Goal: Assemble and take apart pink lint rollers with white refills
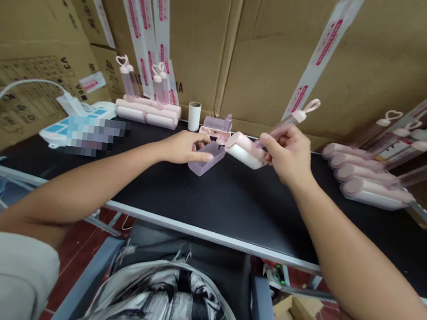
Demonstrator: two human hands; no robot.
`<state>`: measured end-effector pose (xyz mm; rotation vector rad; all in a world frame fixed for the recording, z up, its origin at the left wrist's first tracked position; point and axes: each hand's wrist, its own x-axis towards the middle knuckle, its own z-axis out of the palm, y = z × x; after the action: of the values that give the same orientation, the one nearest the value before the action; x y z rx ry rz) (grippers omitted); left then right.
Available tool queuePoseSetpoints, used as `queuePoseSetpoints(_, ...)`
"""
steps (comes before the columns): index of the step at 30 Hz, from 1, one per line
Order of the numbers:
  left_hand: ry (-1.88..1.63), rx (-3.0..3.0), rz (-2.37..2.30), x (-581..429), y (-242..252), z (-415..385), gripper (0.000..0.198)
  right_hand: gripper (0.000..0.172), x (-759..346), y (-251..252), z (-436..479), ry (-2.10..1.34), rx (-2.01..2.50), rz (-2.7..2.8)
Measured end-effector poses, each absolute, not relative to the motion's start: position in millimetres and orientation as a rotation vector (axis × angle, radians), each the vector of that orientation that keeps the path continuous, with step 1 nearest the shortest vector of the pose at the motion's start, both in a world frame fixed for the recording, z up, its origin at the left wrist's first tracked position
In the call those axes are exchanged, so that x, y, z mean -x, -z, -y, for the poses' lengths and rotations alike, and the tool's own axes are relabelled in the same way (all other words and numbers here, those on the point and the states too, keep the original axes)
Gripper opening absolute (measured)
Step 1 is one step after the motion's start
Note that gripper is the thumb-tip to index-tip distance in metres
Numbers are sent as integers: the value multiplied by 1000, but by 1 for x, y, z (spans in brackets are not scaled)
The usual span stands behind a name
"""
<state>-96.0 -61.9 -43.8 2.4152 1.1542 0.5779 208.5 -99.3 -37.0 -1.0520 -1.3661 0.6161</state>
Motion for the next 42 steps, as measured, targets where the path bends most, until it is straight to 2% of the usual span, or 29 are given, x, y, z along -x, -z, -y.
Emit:
queuePoseSetpoints(3,-516,-2433,-1095,95,44,66,84,30,-208,36,100,-621,1055,1410)
queuePoseSetpoints(11,-645,-2531,-928,99,52,56,60,30,-200,32,110,-696,1019,1467)
queuePoseSetpoints(15,-660,-2582,-899,98,53,57,62,28,-199,29,114,-726,992,1526)
queuePoseSetpoints(21,-691,-2650,-797,98,55,54,74,34,-198,32,116,-820,974,1659)
queuePoseSetpoints(29,-777,-2802,-786,96,74,40,76,48,-187,31,122,-879,972,1690)
queuePoseSetpoints(31,-819,-2793,-741,96,77,36,72,50,-186,33,122,-885,970,1694)
queuePoseSetpoints(35,-1025,-2732,-664,98,68,39,44,51,-189,40,117,-868,951,1662)
queuePoseSetpoints(39,-1073,-2465,-525,98,52,55,61,51,-191,47,110,-907,925,1539)
queuePoseSetpoints(42,-1016,-2360,-471,88,51,68,87,52,-186,49,110,-1016,857,1382)
